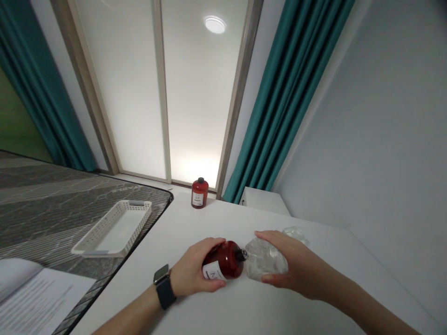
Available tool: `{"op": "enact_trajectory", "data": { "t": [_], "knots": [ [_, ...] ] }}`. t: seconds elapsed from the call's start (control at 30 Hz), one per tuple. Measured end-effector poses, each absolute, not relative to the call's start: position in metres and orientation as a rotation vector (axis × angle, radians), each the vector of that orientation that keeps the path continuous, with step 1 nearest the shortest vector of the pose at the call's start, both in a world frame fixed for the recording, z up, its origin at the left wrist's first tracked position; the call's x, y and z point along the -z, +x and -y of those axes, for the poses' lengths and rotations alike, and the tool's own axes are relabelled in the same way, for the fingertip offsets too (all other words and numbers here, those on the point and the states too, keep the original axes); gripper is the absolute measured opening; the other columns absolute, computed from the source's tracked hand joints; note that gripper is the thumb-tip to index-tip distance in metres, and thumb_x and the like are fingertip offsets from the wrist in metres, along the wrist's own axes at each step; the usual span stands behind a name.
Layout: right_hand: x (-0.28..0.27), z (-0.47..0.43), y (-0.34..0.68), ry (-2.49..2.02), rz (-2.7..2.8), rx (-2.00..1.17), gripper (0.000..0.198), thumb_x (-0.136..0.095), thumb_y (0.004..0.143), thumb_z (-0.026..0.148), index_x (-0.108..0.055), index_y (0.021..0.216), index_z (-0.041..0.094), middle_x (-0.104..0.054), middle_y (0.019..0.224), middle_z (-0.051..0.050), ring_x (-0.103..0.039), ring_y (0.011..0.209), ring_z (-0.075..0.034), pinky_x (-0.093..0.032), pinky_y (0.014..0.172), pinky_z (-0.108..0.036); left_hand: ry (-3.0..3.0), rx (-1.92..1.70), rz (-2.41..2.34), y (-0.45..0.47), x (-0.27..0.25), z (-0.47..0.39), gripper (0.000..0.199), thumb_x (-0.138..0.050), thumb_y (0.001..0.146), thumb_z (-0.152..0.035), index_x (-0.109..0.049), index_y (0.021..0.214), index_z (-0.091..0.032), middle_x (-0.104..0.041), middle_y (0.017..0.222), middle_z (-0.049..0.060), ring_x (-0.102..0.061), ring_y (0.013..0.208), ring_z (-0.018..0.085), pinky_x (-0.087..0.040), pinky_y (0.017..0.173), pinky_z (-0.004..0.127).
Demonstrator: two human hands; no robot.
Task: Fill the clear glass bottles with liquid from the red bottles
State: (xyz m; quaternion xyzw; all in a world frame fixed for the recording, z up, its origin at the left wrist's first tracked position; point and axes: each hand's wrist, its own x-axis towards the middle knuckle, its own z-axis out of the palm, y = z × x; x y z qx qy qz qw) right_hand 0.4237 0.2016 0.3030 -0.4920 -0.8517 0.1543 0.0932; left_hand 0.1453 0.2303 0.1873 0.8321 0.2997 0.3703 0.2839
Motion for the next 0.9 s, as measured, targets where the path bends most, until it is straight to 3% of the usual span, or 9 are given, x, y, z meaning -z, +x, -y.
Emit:
{"op": "enact_trajectory", "data": {
  "t": [0.9],
  "knots": [
    [-0.3035,-0.2023,0.4237,-1.415,2.542,-0.408,0.076,-0.079,0.069,0.034,-0.051,0.139,0.020,-0.058,0.140,-0.013,-0.056,0.126,-0.031,-0.046,0.107,-0.047,2.206,-0.985,-0.801,0.1465,-0.1905,-0.2290,0.074,-0.077,0.069,-0.036,-0.045,0.134,-0.021,-0.063,0.126,0.011,-0.064,0.109,0.029,-0.050,0.098,0.042]
  ]
}}
